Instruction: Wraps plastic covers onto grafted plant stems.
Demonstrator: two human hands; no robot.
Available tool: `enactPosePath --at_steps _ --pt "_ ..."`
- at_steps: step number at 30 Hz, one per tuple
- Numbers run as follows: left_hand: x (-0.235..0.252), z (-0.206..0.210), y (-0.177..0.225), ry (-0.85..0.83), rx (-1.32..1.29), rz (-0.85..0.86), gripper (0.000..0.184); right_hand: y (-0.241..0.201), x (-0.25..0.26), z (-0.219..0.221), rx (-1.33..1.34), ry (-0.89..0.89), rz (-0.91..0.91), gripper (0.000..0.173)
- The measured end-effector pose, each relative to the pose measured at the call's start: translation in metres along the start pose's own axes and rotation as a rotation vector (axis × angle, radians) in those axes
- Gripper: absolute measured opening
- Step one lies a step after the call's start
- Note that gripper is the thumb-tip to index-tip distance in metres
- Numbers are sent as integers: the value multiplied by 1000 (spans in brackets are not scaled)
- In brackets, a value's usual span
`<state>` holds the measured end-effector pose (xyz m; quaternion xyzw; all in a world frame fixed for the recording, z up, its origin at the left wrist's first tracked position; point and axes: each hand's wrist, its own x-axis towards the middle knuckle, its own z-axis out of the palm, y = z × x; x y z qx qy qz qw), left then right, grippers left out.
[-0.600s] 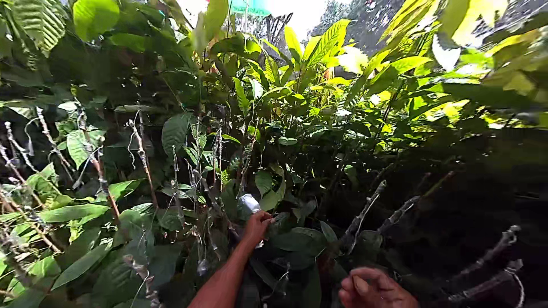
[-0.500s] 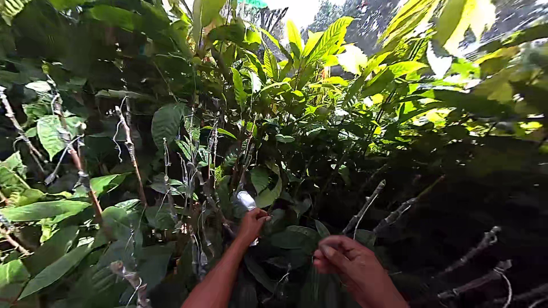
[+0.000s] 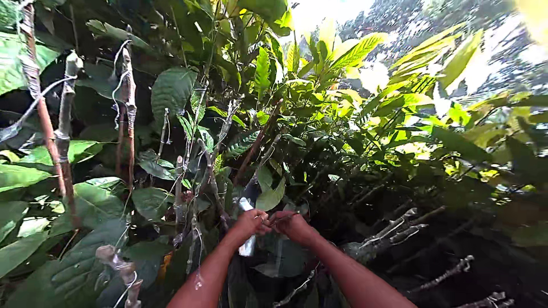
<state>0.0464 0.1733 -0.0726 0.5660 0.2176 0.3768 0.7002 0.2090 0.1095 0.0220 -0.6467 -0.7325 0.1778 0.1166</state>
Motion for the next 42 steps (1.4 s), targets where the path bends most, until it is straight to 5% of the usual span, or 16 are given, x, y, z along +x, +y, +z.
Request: enactPosePath --at_steps 3,10,13,16,19,23,27,29,34,37,40,42 --pt "-3 -3 -2 -5 49 61 22 0 1 -1 -19 -15 -29 22" --pt "-7 6 1 56 548 241 28 -17 -11 5 110 -29 339 26" --pt "-5 7 7 48 560 173 28 -57 -54 21 -179 -23 228 30" --pt "-2 7 6 -27 530 119 27 -107 -84 31 -373 -230 96 48" --pt "-14 26 -4 -124 524 240 26 -113 -63 3 -179 -279 75 26" --pt "-11 26 -19 -249 675 253 26 -74 -20 -63 32 -169 214 39" --pt "-9 8 -10 -153 646 141 24 -32 -15 -64 -638 -194 346 41" --pt "-10 -3 -5 -55 576 138 22 -31 -24 -50 -761 -256 416 40" --pt "-14 -1 7 126 275 28 19 -55 -59 -1 -686 -220 311 30" --pt "-14 14 9 70 523 62 20 -104 -77 28 -575 -276 68 35" --pt "-24 26 2 -108 777 262 25 -93 -51 -19 -117 -155 38 34" --pt "-21 18 -8 -186 798 308 23 -54 -40 -63 -269 -118 172 40"
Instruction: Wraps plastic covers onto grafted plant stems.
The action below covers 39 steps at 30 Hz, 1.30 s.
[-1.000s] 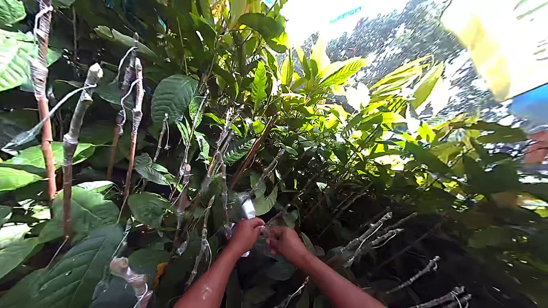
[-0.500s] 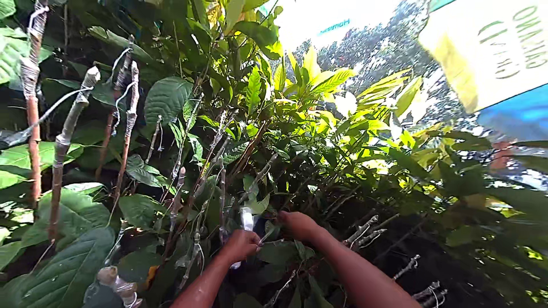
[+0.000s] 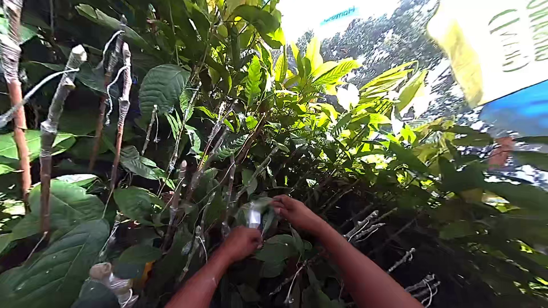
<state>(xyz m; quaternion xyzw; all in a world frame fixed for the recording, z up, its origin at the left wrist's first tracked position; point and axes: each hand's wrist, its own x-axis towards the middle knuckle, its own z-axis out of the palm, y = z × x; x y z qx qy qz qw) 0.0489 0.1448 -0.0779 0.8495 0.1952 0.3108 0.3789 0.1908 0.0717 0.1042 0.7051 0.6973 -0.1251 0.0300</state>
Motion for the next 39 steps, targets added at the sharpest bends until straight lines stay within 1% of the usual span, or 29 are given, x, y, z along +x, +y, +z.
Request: enactPosePath --at_steps 1,2,4,5,7,8,9,10,11,12,13,15,16,17,18,19,21,22,23,24,26,27,28,30,33,35,37,38,39 --pt "-1 -5 -8 40 -44 -7 23 10 -1 2 -219 5 80 40" --pt "-3 -12 -13 107 -124 -49 22 5 -7 15 -388 -19 111 39" --pt "-3 -18 -13 249 -328 -169 19 -30 -29 50 -505 -90 39 33" --pt "0 -17 -10 287 -363 -202 17 -51 -38 60 -439 -121 -23 33" --pt "2 -12 0 230 -214 -185 23 -66 -32 47 -130 -72 -161 33" --pt "1 -8 3 169 -108 -137 26 -56 -21 28 0 -50 -179 35" --pt "0 -5 3 119 -41 -82 24 -36 -12 8 12 -48 -140 39" --pt "-1 -5 0 113 -46 -49 23 -17 -7 -2 -101 -39 -64 41" --pt "-2 -10 -3 135 -100 -52 23 -9 -9 2 -241 -9 -3 42" --pt "-3 -16 -5 182 -179 -78 22 -16 -15 16 -350 14 20 39" --pt "-3 -19 -4 229 -252 -110 22 -33 -26 33 -403 13 -8 35" --pt "-2 -17 5 251 -248 -118 21 -64 -34 43 -264 10 -114 30" --pt "-2 -12 9 228 -192 -80 21 -64 -27 31 -135 4 -141 32" --pt "0 -6 10 169 -147 -62 21 -51 -16 12 -69 -45 -118 35" --pt "0 -3 9 130 -144 -59 21 -29 -8 -1 -96 -77 -64 38" --pt "1 -6 7 136 -185 -76 21 -16 -5 -1 -193 -63 -8 39" --pt "-1 -19 7 206 -303 -156 18 -31 -13 23 -391 -33 17 35" --pt "-2 -21 10 227 -310 -185 18 -49 -21 36 -398 -41 -34 33" --pt "-3 -20 17 215 -259 -186 20 -64 -24 38 -318 -42 -94 30" --pt "-3 -18 24 174 -186 -159 25 -67 -19 29 -184 -35 -145 30" --pt "0 -9 22 60 -57 -94 26 -31 5 1 32 -115 -126 38" --pt "0 -10 18 68 -41 -70 25 -8 14 -4 -11 -137 -83 40" --pt "0 -15 14 99 -49 -75 25 5 16 1 -129 -138 -37 40" --pt "-2 -26 8 196 -112 -127 25 7 5 26 -245 -93 22 36" --pt "0 -33 7 299 -263 -240 21 -13 -29 55 -215 -58 69 30" --pt "4 -33 13 301 -302 -250 19 -49 -51 57 -170 -65 1 32" --pt "6 -25 22 210 -184 -177 22 -64 -55 34 72 -25 -124 34" --pt "5 -21 24 156 -115 -119 24 -53 -46 14 213 6 -157 34" --pt "6 -18 25 92 -53 -79 24 -32 -35 -8 240 12 -159 38"
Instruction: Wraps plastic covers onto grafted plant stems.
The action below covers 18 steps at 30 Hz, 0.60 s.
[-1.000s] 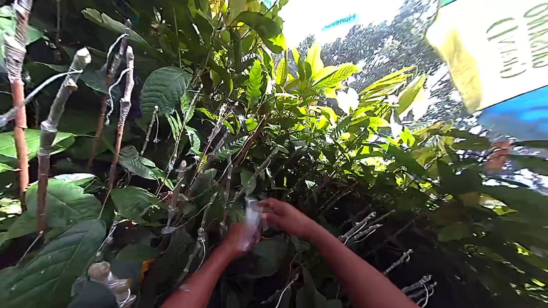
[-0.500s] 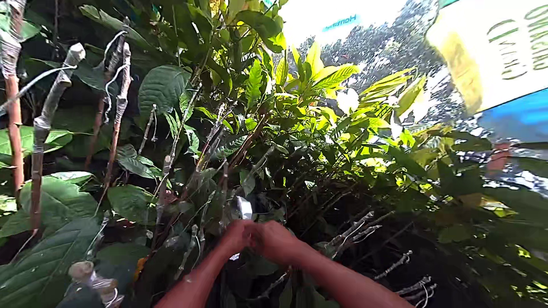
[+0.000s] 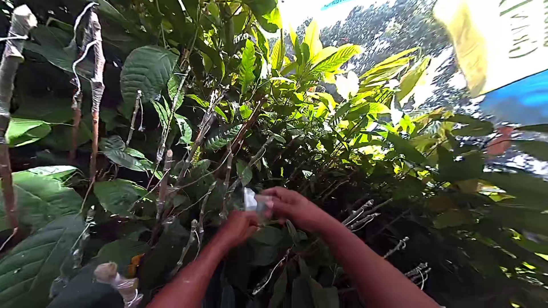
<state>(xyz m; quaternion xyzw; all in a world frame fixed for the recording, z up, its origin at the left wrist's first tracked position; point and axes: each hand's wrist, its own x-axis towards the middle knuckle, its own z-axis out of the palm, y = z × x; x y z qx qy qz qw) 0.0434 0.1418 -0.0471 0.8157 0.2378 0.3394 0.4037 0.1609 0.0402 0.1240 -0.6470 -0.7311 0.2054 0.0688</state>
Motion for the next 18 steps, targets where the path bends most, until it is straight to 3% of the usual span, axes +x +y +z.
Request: enactPosePath --at_steps 2,4,6,8,10,12,15,18 --pt "0 -3 -2 -44 43 39 25 29 3 -22 -341 -21 125 42" --pt "1 -13 -2 -19 14 21 27 13 -4 13 -605 -61 211 36" --pt "0 -11 5 -26 44 34 26 -13 -7 37 -477 -47 94 32" --pt "1 -2 11 -114 148 113 26 -4 4 6 -295 -74 32 36" --pt "1 -6 12 -161 161 127 29 25 6 -16 -384 -74 105 41" --pt "0 -20 10 -119 106 83 30 11 -4 6 -500 -15 161 35" --pt "-1 -12 20 -124 126 116 26 -3 -7 4 -280 24 -9 33" --pt "0 -12 18 -159 166 161 33 25 -8 -17 -410 -25 101 42"
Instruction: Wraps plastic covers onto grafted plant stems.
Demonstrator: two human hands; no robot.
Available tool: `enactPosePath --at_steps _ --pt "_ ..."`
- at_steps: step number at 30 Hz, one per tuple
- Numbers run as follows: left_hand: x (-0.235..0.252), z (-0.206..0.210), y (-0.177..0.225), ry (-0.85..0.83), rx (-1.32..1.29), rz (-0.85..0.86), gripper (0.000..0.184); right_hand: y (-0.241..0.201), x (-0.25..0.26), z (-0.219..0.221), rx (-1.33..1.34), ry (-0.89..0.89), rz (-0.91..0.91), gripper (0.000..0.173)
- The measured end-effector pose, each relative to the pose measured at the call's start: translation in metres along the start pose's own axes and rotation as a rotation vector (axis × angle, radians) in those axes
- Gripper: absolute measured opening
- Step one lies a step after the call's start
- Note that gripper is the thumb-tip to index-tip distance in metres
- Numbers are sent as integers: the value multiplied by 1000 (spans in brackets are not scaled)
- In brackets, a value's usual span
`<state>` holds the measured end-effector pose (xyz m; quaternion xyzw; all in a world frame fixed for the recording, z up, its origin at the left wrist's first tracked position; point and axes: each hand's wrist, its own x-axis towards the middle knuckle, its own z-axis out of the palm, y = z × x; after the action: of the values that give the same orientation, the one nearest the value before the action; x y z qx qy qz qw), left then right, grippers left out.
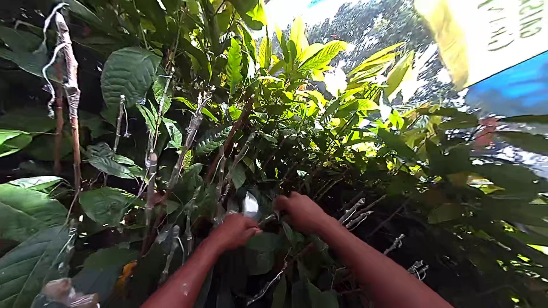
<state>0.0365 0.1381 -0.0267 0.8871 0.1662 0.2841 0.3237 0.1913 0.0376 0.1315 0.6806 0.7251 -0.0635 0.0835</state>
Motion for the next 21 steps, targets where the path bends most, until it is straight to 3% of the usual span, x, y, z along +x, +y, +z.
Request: enactPosePath --at_steps 2,4,7,9,12,14,16,21 --pt "-1 -8 -2 37 -30 -33 33 -27 -12 14 -9 51 -5 34" --pt "0 -4 7 15 -31 -18 31 -37 -13 9 185 126 -99 32" --pt "0 2 7 10 3 43 35 0 -3 -3 64 55 4 43" --pt "-1 -6 0 118 -30 46 34 -19 -13 4 2 102 22 35" --pt "3 2 9 91 -25 46 33 -23 -9 1 319 139 -125 31" --pt "3 8 13 74 -8 78 32 6 9 -1 265 33 -52 39" --pt "3 2 9 164 -23 91 30 10 16 7 123 52 43 38" --pt "2 2 4 404 -108 -20 26 8 -1 33 335 130 120 30"
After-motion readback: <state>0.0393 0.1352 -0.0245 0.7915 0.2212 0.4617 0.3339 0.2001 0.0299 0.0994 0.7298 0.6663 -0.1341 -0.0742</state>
